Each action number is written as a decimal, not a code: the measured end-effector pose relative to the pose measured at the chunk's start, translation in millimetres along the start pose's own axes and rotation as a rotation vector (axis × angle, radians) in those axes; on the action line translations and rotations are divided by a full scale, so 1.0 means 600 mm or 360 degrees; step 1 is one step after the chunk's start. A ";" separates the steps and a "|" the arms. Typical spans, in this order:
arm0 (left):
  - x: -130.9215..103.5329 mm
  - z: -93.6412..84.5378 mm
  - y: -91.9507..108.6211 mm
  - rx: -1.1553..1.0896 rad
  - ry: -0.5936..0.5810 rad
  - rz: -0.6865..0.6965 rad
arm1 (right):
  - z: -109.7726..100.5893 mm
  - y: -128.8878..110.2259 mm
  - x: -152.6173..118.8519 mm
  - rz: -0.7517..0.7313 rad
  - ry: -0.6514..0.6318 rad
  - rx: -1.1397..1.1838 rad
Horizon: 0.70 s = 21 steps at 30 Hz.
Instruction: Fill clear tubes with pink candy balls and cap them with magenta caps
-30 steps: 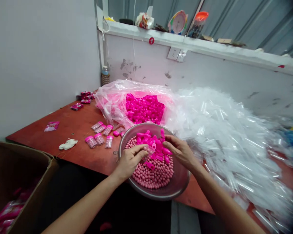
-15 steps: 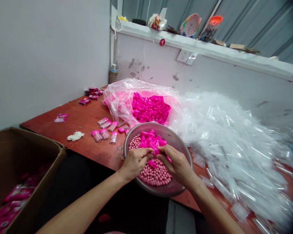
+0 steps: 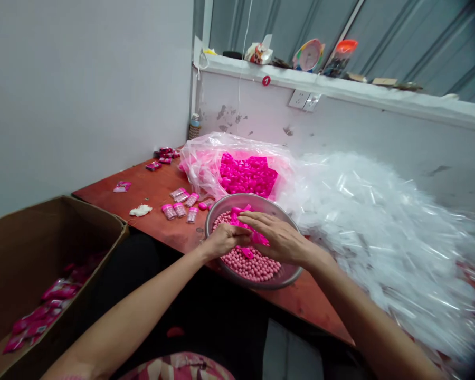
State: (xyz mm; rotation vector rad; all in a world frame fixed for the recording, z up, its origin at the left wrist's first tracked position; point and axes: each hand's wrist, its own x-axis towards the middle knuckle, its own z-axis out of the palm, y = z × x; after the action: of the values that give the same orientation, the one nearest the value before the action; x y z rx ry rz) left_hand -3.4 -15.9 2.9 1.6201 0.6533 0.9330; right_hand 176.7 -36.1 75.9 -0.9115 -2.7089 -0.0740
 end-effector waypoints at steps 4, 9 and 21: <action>0.008 -0.004 -0.008 -0.0102 0.0182 -0.0015 | 0.010 -0.005 -0.021 0.0236 0.0194 -0.0254; 0.019 0.007 -0.012 -0.0284 0.0316 -0.0029 | 0.073 -0.033 -0.038 0.0607 0.0459 -0.0445; 0.009 0.030 -0.015 -0.0444 0.0533 -0.0058 | 0.120 -0.038 -0.003 0.0716 0.0634 -0.0487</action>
State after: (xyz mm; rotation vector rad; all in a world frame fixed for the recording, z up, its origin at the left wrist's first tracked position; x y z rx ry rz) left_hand 15.2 -19.0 -6.0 1.2130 0.7402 1.2243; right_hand 146.4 -45.3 7.3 -1.4011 -2.1085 -0.5258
